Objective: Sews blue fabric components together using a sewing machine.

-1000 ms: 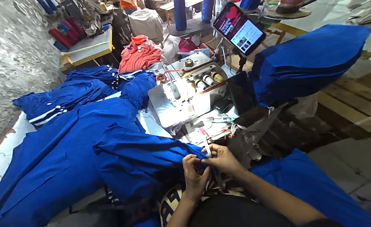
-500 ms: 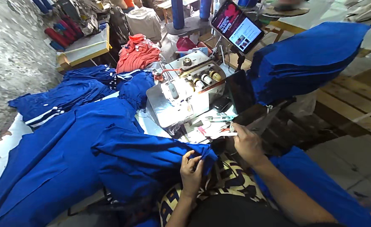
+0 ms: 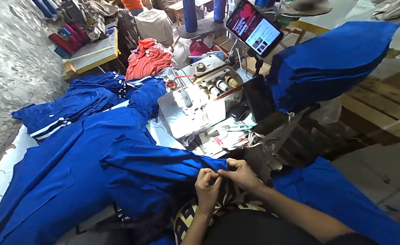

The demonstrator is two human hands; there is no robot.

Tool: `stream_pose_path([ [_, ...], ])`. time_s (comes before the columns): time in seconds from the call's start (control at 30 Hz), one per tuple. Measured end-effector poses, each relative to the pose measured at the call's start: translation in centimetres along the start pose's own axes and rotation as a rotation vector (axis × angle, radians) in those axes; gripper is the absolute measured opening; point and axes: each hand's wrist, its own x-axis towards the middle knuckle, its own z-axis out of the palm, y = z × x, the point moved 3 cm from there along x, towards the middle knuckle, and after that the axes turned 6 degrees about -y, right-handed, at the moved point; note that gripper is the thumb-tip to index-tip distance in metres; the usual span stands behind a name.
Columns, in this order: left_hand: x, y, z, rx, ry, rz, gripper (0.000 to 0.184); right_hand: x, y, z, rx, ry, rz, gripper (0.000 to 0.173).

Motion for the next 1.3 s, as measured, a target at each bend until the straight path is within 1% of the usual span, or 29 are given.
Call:
stream_pose_path([
  [0.1, 0.0, 0.2, -0.3, -0.036, -0.045, -0.026, 0.009, 0.0, -0.2, -0.1, 0.058, -0.01, 0.066, 0.005],
  [0.17, 0.2, 0.3, -0.4, -0.061, -0.088, -0.021, 0.014, 0.0, -0.4, -0.1, 0.13, 0.011, 0.107, 0.006],
  [0.23, 0.8, 0.3, -1.1, -0.021, -0.09, 0.026, 0.015, 0.2, -0.2, -0.3, 0.199, 0.043, 0.133, 0.012],
  [0.27, 1.4, 0.4, -1.9, 0.056, -0.054, 0.052, 0.015, 0.4, -0.2, -0.5, 0.194, 0.063, 0.128, 0.015],
  [0.33, 3.3, 0.3, -4.3, 0.337, 0.057, 0.093, 0.016, 1.0, -0.3, -0.8, 0.083, 0.051, 0.097, 0.027],
  [0.4, 5.1, 0.2, -6.8, 0.635, 0.11, 0.066, 0.024, 1.6, -0.5, -0.9, -0.091, -0.035, 0.045, 0.035],
  [0.43, 5.9, 0.0, -7.9, 0.733, 0.119, 0.04, 0.028, 2.0, -0.6, -0.9, -0.19, -0.08, 0.021, 0.035],
  [0.47, 6.7, 0.0, -8.9, 0.8, 0.119, 0.018, 0.031, 2.4, -0.8, -0.7, -0.266, -0.102, -0.005, 0.032],
  [0.53, 8.1, 0.2, -10.5, 0.855, 0.11, -0.006, 0.036, 2.9, -1.3, 0.0, -0.371, -0.111, -0.068, 0.022],
  [0.57, 8.8, 0.4, -11.5, 0.876, 0.12, -0.022, 0.037, 2.8, -1.8, 0.4, -0.422, -0.114, -0.122, 0.019],
  [0.63, 10.5, 0.8, -14.2, 0.904, 0.191, -0.09, 0.029, 2.2, -3.1, 0.8, -0.483, -0.127, -0.319, 0.016],
  [0.67, 11.3, 0.9, -16.1, 0.919, 0.265, -0.098, 0.025, 1.8, -3.9, 0.8, -0.47, -0.152, -0.401, 0.015],
  [0.7, 12.2, 0.7, -18.1, 0.925, 0.331, -0.118, 0.027, 1.5, -4.6, 0.6, -0.43, -0.19, -0.423, 0.015],
  [0.73, 12.9, 0.3, -20.2, 0.92, 0.371, -0.191, 0.032, 1.1, -5.1, 0.4, -0.37, -0.231, -0.398, 0.015],
  [0.77, 13.6, -0.3, -22.0, 0.909, 0.369, -0.318, 0.04, 0.7, -5.5, 0.1, -0.303, -0.264, -0.357, 0.014],
  [0.8, 14.1, -0.9, -23.4, 0.899, 0.319, -0.437, 0.047, 0.4, -5.7, -0.2, -0.242, -0.283, -0.317, 0.013],
  [0.83, 14.7, -1.5, -24.5, 0.893, 0.249, -0.521, 0.049, 0.2, -5.7, -0.4, -0.198, -0.285, -0.277, 0.013],
  [0.87, 15.2, -1.9, -25.1, 0.897, 0.182, -0.561, 0.046, 0.2, -5.5, -0.6, -0.189, -0.273, -0.237, 0.016],
  [0.93, 16.4, -1.8, -25.3, 0.897, 0.057, -0.575, 0.037, 0.1, -4.6, -0.9, -0.295, -0.272, -0.146, 0.025],
  [0.97, 16.7, -1.6, -25.0, 0.859, 0.016, -0.542, 0.032, -0.1, -4.2, -1.1, -0.366, -0.319, -0.09, 0.026],
  [1.03, 17.2, -0.8, -23.8, 0.727, -0.005, -0.384, 0.025, -0.7, -3.7, -1.8, -0.447, -0.535, -0.01, 0.023],
  [1.1, 17.5, 1.3, -21.8, 0.497, 0.004, -0.208, 0.017, -1.2, -2.7, -2.6, -0.482, -0.803, 0.017, 0.018],
  [1.13, 17.6, 2.5, -20.5, 0.385, -0.03, -0.12, 0.014, -1.3, -2.1, -3.0, -0.535, -0.907, 0.044, 0.017],
  [1.17, 17.8, 3.6, -18.8, 0.305, -0.091, -0.034, 0.013, -1.3, -1.7, -3.4, -0.65, -0.966, 0.102, 0.016],
  [1.2, 18.0, 4.2, -17.0, 0.271, -0.173, 0.043, 0.014, -1.2, -1.6, -3.5, -0.824, -0.981, 0.216, 0.017],
  [1.23, 18.1, 4.3, -15.0, 0.282, -0.248, 0.104, 0.014, -1.0, -1.4, -3.4, -1.014, -0.958, 0.346, 0.019],
  [1.27, 18.3, 4.0, -13.0, 0.321, -0.299, 0.154, 0.014, -0.7, -1.3, -3.0, -1.153, -0.912, 0.44, 0.024],
  [1.3, 18.5, 3.4, -11.3, 0.362, -0.328, 0.174, 0.011, -0.3, -1.6, -2.7, -1.191, -0.845, 0.449, 0.028],
])
